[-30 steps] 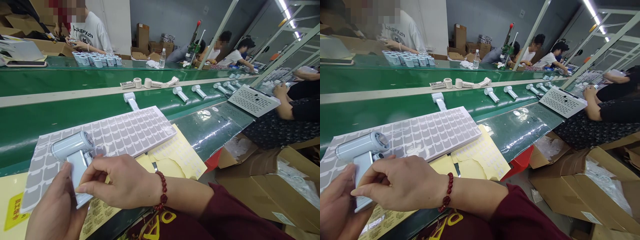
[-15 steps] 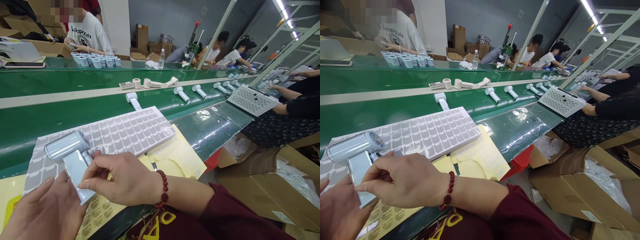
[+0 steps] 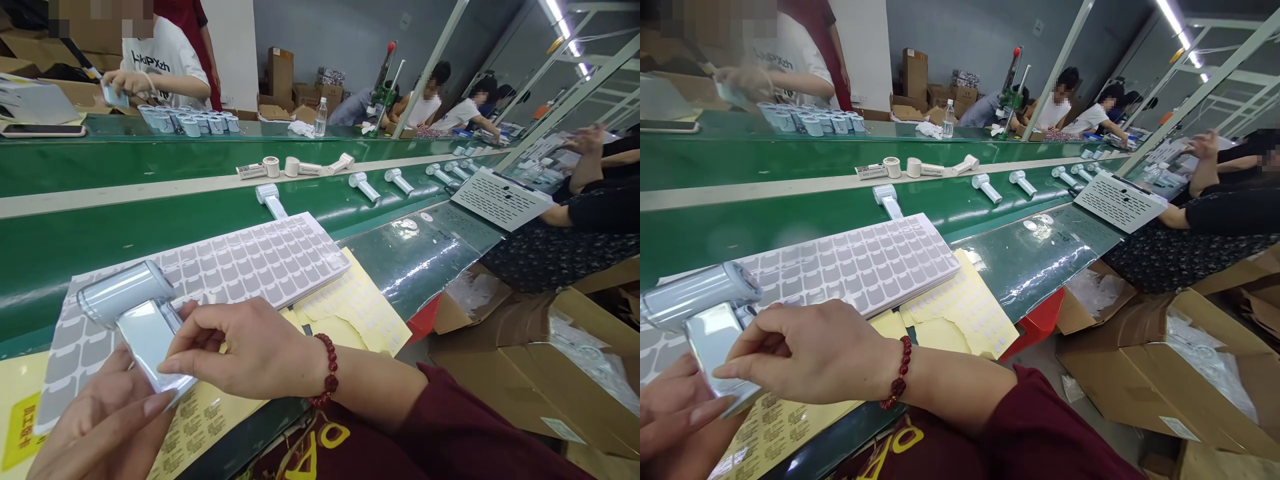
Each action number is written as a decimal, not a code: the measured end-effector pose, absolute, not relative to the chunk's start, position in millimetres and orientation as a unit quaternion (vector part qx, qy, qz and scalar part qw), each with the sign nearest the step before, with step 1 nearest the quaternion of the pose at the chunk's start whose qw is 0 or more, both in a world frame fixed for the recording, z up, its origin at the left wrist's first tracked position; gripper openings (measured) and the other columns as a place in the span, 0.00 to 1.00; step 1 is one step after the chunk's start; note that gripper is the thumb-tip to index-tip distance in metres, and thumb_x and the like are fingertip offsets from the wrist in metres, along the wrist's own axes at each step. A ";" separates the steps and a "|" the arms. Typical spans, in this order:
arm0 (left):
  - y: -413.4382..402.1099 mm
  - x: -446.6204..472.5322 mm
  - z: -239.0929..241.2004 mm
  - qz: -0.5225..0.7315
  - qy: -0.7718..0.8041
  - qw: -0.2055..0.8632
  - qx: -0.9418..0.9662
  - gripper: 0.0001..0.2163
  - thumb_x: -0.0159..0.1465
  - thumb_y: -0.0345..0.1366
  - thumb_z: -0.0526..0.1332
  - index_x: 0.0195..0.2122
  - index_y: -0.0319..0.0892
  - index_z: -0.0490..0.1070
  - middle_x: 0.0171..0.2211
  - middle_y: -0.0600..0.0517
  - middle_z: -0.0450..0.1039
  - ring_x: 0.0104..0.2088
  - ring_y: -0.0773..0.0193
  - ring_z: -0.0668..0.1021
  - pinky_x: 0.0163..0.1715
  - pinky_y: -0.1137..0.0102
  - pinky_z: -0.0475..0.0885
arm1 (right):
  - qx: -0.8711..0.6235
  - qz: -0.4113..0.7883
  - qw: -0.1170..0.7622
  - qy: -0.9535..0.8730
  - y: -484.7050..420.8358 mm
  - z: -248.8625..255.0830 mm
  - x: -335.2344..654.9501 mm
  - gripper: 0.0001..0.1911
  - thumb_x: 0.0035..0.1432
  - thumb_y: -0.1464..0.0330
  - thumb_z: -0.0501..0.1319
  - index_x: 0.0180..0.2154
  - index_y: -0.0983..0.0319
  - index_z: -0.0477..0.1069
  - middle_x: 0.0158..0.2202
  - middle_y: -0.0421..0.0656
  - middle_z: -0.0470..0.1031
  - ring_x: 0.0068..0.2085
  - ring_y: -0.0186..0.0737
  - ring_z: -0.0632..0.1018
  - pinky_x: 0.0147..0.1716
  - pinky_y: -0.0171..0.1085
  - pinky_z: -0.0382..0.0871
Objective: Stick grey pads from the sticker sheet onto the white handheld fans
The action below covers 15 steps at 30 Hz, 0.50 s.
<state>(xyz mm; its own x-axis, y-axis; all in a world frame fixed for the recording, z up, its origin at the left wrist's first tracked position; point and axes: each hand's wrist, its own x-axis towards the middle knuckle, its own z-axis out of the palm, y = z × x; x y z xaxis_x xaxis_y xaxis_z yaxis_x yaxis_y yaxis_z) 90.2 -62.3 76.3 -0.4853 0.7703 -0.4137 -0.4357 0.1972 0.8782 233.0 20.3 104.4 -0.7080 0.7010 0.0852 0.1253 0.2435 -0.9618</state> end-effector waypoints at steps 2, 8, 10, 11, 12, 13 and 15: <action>-57.4 89.4 75.2 0.623 0.603 0.480 0.131 0.35 0.40 0.40 0.76 0.53 0.53 0.74 0.48 0.50 0.80 0.54 0.37 0.77 0.40 0.57 0.83 | -0.283 0.558 0.263 -0.735 20.5 104.2 232.9 0.10 0.59 0.72 0.68 0.28 0.60 0.70 0.28 0.35 0.72 0.33 0.33 0.74 0.37 0.32 0.66; -42.9 89.5 74.5 0.629 0.596 0.482 0.127 0.35 0.44 0.51 0.73 0.55 0.52 0.72 0.43 0.48 0.80 0.52 0.37 0.78 0.44 0.54 0.82 | -0.282 0.561 0.269 -0.731 21.0 101.7 232.3 0.10 0.58 0.71 0.70 0.29 0.61 0.71 0.30 0.35 0.73 0.33 0.32 0.73 0.37 0.32 0.66; -40.6 90.2 74.6 0.629 0.592 0.487 0.129 0.35 0.43 0.51 0.73 0.54 0.51 0.73 0.42 0.48 0.80 0.51 0.37 0.78 0.44 0.53 0.82 | -0.284 0.558 0.271 -0.731 21.1 101.6 232.5 0.09 0.59 0.71 0.69 0.29 0.61 0.71 0.30 0.35 0.73 0.32 0.31 0.73 0.37 0.32 0.65; -40.0 90.5 74.6 0.628 0.590 0.490 0.130 0.35 0.43 0.52 0.73 0.54 0.51 0.73 0.42 0.48 0.80 0.51 0.37 0.78 0.44 0.53 0.81 | -0.286 0.555 0.272 -0.732 21.1 101.9 232.6 0.09 0.59 0.71 0.69 0.29 0.61 0.71 0.29 0.35 0.73 0.32 0.31 0.73 0.37 0.32 0.65; -39.7 90.7 74.6 0.628 0.588 0.493 0.131 0.35 0.43 0.52 0.73 0.54 0.51 0.73 0.42 0.48 0.80 0.52 0.37 0.78 0.44 0.53 0.81 | -0.288 0.551 0.272 -0.734 21.1 102.4 232.8 0.09 0.59 0.71 0.68 0.29 0.61 0.71 0.29 0.35 0.73 0.32 0.31 0.73 0.36 0.32 0.65; -39.6 91.0 74.5 0.628 0.586 0.495 0.132 0.35 0.43 0.52 0.73 0.54 0.51 0.73 0.42 0.47 0.80 0.52 0.37 0.78 0.44 0.53 0.81 | -0.291 0.546 0.272 -0.738 21.1 102.9 233.1 0.09 0.60 0.71 0.68 0.29 0.61 0.71 0.29 0.35 0.73 0.31 0.31 0.73 0.36 0.32 0.65; -39.9 91.4 74.5 0.627 0.582 0.500 0.135 0.35 0.43 0.52 0.74 0.53 0.51 0.73 0.41 0.47 0.80 0.52 0.36 0.78 0.45 0.53 0.81 | -0.293 0.532 0.276 -0.745 21.0 103.7 233.4 0.09 0.60 0.72 0.68 0.28 0.61 0.71 0.28 0.34 0.72 0.31 0.30 0.73 0.36 0.31 0.65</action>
<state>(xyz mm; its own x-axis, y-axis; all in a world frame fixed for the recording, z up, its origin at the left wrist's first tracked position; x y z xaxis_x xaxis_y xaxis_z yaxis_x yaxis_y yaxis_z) 91.4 -39.9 74.5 -0.4630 0.7843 -0.4129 -0.4693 0.1783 0.8648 233.4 21.0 103.7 -0.6764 0.7299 0.0988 0.1431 0.2619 -0.9544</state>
